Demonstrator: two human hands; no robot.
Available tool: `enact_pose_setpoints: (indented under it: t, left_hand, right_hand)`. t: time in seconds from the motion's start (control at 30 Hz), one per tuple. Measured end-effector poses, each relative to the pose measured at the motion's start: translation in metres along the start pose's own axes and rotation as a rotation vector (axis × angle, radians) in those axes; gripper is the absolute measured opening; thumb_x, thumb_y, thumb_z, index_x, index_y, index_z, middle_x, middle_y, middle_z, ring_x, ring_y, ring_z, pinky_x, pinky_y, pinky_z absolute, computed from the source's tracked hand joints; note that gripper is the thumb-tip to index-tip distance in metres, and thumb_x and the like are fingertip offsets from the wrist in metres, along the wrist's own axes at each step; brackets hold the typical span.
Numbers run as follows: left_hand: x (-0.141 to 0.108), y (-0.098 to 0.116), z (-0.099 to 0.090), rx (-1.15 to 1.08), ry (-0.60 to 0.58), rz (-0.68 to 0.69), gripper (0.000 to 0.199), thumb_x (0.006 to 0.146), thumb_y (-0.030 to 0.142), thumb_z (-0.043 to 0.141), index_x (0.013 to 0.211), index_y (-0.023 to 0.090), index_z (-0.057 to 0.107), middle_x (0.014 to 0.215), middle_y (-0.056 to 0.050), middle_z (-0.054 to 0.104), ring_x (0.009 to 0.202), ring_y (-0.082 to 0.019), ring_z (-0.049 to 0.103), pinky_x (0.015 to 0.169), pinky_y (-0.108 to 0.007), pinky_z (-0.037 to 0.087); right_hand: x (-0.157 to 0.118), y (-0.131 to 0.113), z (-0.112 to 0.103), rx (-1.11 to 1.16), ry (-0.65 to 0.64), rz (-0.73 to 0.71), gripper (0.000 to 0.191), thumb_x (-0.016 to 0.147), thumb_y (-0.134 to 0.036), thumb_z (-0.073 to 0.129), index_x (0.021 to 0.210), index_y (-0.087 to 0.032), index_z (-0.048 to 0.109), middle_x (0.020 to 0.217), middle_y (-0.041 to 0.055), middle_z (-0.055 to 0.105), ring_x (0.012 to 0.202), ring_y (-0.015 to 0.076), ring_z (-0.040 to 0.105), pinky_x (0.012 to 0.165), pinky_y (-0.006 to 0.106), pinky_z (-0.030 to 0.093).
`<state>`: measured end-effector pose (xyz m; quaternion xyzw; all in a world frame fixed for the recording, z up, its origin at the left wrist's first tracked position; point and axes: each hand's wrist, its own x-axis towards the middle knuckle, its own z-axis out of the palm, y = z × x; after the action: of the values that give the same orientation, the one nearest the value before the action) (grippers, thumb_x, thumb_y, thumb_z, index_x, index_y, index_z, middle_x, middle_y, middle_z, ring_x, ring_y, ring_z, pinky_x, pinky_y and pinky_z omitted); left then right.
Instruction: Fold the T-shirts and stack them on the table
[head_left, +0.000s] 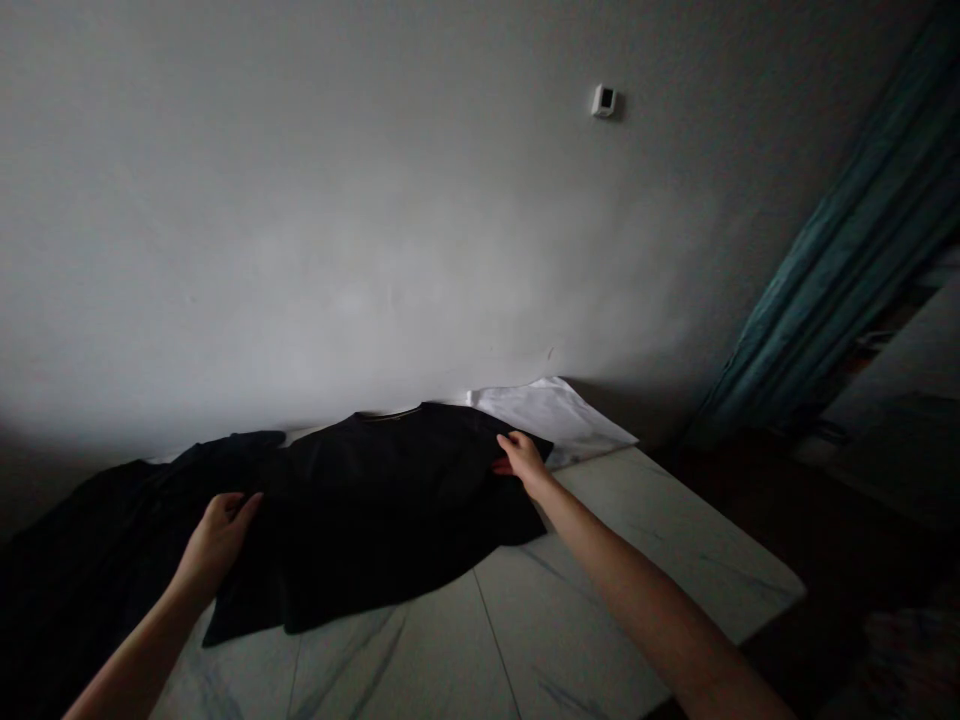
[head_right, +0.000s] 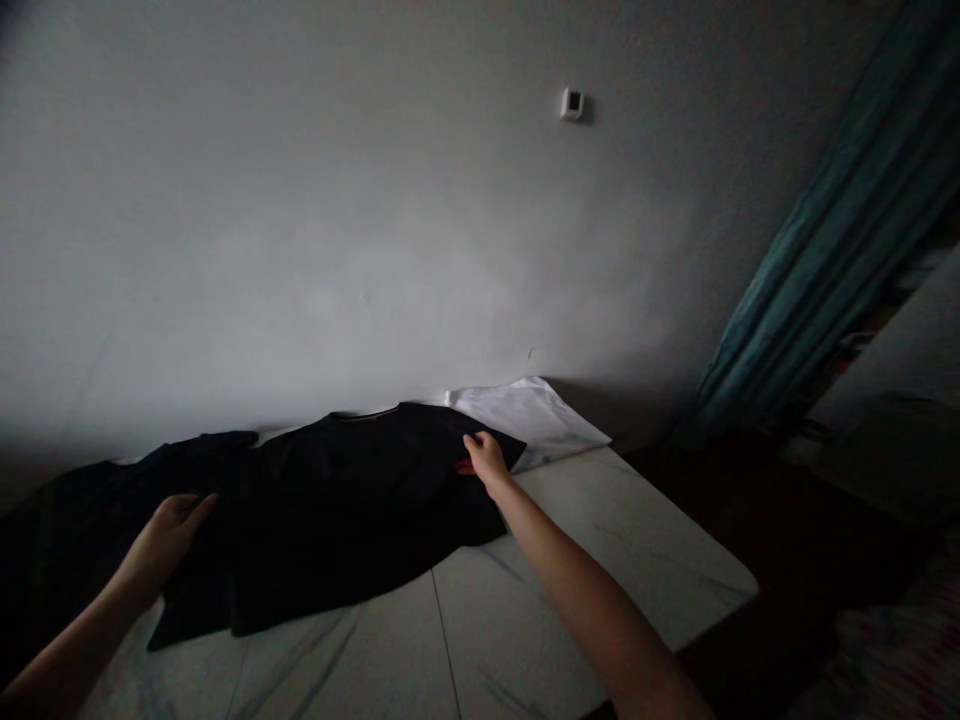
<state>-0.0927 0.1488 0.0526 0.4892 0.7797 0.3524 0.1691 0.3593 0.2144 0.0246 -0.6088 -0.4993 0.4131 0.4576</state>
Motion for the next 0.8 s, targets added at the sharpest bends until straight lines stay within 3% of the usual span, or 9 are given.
enact_pose_setpoints:
  t: [0.1,0.2,0.3,0.37,0.5,0.67,0.8]
  left_hand:
    - [0.017,0.002,0.015,0.051,0.025,0.031,0.045,0.07,0.053,0.05,0.097,0.017,0.046,0.113,-0.021,0.063,0.115,-0.041,0.061,0.095,-0.05,0.05]
    - [0.014,-0.026,0.024,0.072,0.026,0.16,0.058,0.061,0.059,0.053,0.101,0.017,0.046,0.111,-0.021,0.061,0.112,-0.041,0.061,0.097,-0.052,0.049]
    - [-0.005,-0.067,0.019,0.124,0.085,0.324,0.071,0.06,0.068,0.052,0.111,0.02,0.047,0.109,-0.014,0.06,0.113,-0.038,0.059,0.097,-0.054,0.05]
    - [-0.02,-0.093,0.01,0.159,0.099,0.347,0.073,0.062,0.072,0.051,0.117,0.024,0.047,0.11,-0.011,0.06,0.108,-0.036,0.061,0.093,-0.053,0.053]
    - [-0.039,-0.129,-0.006,0.151,0.063,0.256,0.078,0.057,0.078,0.056,0.117,0.028,0.047,0.106,-0.009,0.062,0.084,-0.032,0.067,0.078,-0.05,0.058]
    - [-0.05,-0.126,-0.009,0.082,-0.028,0.201,0.079,0.057,0.077,0.059,0.118,0.031,0.044,0.088,-0.003,0.067,0.088,-0.034,0.068,0.082,-0.049,0.057]
    - [-0.056,-0.117,-0.004,0.013,-0.165,0.192,0.074,0.061,0.084,0.05,0.117,0.035,0.047,0.084,0.002,0.07,0.086,-0.028,0.07,0.082,-0.04,0.058]
  right_hand:
    - [0.011,-0.003,0.018,-0.032,-0.024,-0.051,0.014,0.09,-0.033,0.05,0.084,-0.02,0.053,0.079,0.0054,0.065,0.071,0.0194,0.068,0.066,0.033,0.058]
    - [-0.006,0.006,0.019,-0.072,-0.021,-0.146,0.01,0.082,-0.027,0.061,0.086,-0.019,0.057,0.09,0.0076,0.068,0.088,0.0216,0.067,0.082,0.037,0.055]
    - [-0.035,0.022,-0.004,-0.212,-0.04,-0.366,0.019,0.075,-0.021,0.064,0.094,-0.022,0.062,0.1,0.0067,0.065,0.095,0.022,0.063,0.088,0.039,0.053]
    - [-0.053,0.033,-0.029,-0.353,-0.079,-0.502,0.025,0.073,-0.018,0.063,0.097,-0.023,0.063,0.101,0.0059,0.063,0.094,0.0216,0.062,0.087,0.039,0.053]
    - [-0.077,0.049,-0.067,-0.518,-0.148,-0.461,0.039,0.068,-0.011,0.061,0.105,-0.024,0.062,0.11,0.0057,0.058,0.089,0.0194,0.061,0.083,0.036,0.054]
    - [-0.087,0.063,-0.064,-0.526,-0.214,-0.424,0.06,0.059,-0.003,0.054,0.114,-0.026,0.058,0.104,0.0037,0.058,0.091,0.0197,0.06,0.082,0.033,0.052]
    - [-0.085,0.068,-0.047,-0.427,-0.15,-0.379,0.046,0.063,-0.01,0.058,0.107,-0.024,0.059,0.092,0.0017,0.06,0.082,0.0196,0.06,0.075,0.031,0.052]
